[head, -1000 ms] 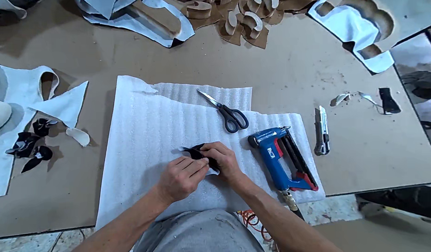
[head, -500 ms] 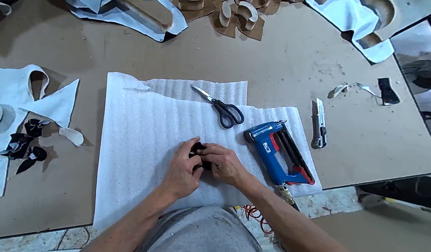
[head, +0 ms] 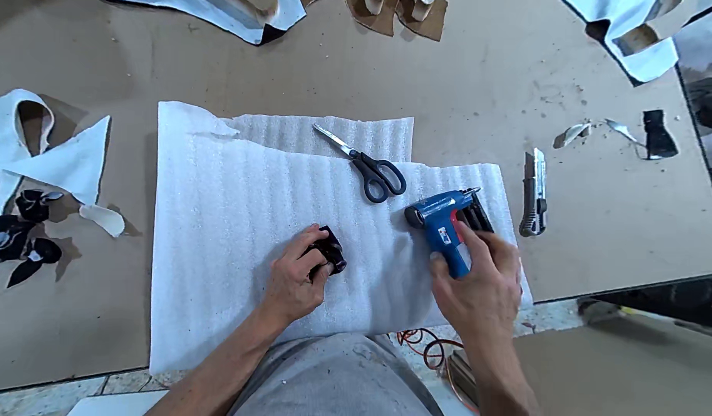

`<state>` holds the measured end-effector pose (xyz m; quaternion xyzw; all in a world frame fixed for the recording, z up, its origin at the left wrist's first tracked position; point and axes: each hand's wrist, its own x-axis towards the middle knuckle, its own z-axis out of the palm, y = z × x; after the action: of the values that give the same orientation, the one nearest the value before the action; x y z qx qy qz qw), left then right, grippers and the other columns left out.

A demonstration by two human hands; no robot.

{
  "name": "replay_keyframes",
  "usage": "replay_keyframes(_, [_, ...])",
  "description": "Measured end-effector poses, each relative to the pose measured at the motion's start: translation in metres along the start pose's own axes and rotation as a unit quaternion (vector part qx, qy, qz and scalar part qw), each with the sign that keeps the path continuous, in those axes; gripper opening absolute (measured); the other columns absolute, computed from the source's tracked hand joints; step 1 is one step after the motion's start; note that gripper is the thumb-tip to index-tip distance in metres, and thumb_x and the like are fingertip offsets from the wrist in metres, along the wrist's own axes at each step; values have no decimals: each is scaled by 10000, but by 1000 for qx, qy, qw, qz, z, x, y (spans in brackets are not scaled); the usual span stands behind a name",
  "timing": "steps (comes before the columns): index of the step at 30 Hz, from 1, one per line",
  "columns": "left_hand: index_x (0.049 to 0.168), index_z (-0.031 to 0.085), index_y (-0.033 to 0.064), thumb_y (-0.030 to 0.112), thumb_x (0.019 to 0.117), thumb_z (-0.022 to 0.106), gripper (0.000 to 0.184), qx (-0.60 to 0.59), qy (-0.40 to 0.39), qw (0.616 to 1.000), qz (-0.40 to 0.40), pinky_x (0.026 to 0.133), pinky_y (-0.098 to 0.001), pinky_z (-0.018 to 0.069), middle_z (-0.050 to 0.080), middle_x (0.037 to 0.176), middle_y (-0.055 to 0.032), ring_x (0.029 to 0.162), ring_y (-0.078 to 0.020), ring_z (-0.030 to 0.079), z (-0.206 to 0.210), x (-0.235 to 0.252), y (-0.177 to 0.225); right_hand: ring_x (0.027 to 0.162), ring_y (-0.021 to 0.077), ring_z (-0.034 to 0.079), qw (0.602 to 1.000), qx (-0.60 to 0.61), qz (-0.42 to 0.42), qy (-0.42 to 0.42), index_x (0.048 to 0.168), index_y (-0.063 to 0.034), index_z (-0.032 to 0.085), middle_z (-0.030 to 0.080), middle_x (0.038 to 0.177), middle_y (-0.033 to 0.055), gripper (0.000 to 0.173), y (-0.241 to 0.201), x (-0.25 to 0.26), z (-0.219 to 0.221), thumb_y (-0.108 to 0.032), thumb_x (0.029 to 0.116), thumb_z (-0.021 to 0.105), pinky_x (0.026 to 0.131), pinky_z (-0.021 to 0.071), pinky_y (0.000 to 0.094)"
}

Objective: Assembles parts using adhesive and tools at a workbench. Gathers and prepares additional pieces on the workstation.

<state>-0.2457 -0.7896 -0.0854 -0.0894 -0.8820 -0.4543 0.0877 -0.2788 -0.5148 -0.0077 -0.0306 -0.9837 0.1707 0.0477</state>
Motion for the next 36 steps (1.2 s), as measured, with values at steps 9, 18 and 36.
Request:
replay_keyframes(9, [855,726,120,219,904,675,122,37,-64,997,11,991,-383,535,634,1366,-64,1217,-222,613,-8,13,-7,1011,508,657,977,-62,121,-161,1505,-41,467,676,1144,284,762,25,18,-9,-155,823,787,816,481,744])
replay_keyframes(18, [839,725,116,253,920,643,179,42,-61,997,21,902,-389,548,671,1297,-62,1099,-234,644,-8,19,-13,574,165,661,967,56,61,-240,899,-49,727,679,662,50,297,-83,-86,-62,-339,832,720,523,539,436])
replay_keyframes(36, [816,722,127,255,921,652,179,25,-70,997,15,863,-363,547,676,1265,-29,1044,-204,642,-13,27,-14,588,133,664,969,73,115,-205,907,-59,721,678,673,17,312,-90,-93,-37,-364,846,698,536,557,410])
